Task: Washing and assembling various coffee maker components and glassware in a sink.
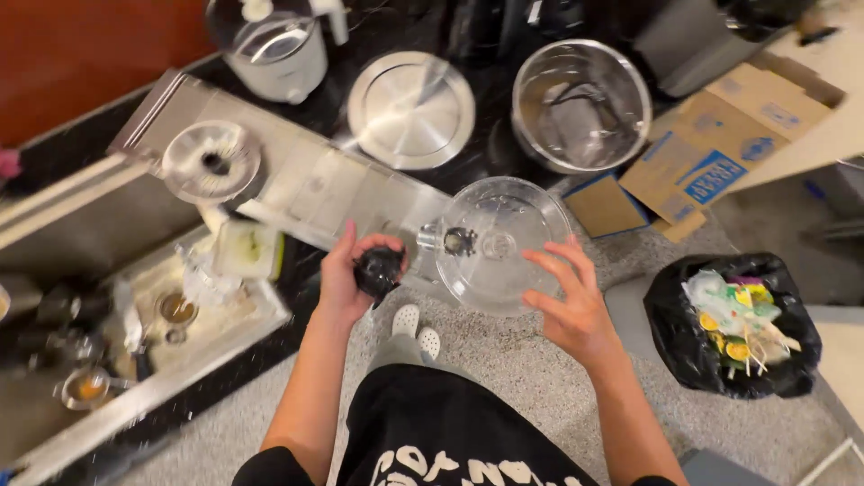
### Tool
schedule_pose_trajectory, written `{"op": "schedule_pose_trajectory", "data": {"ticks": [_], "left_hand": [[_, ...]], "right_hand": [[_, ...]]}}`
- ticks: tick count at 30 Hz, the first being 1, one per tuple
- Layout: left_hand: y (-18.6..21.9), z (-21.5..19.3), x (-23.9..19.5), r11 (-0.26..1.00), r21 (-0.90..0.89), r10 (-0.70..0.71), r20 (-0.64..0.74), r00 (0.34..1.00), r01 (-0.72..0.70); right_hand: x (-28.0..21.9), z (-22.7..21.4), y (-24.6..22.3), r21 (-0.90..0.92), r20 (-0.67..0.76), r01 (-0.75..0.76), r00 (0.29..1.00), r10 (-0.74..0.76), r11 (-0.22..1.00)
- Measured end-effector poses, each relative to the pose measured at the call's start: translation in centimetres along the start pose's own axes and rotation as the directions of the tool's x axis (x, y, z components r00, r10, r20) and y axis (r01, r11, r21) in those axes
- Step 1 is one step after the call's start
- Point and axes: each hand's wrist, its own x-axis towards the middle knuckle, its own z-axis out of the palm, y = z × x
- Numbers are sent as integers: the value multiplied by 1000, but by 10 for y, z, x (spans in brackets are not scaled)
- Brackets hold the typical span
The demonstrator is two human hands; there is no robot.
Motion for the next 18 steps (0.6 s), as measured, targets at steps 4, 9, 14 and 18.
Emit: {"op": "schedule_pose_trajectory", "data": {"ticks": [4, 9, 14, 18], "left_hand": [[-10, 15, 64, 924, 338, -126, -173, 977, 178], [-10, 63, 126, 680, 666, -411, 0, 911, 307], [-27, 105, 170, 428, 901, -464, 153, 873, 70], [-63, 149, 197, 353, 934, -575, 262, 775, -53]], "right_hand": [[-5, -30, 23, 13, 9, -36, 999, 35, 999], [-5, -54, 80, 93, 58, 18, 998, -24, 995], [11, -87, 163, 156, 101, 90, 989, -107, 984], [28, -119, 245, 145, 78, 197, 975, -210, 970]]}}
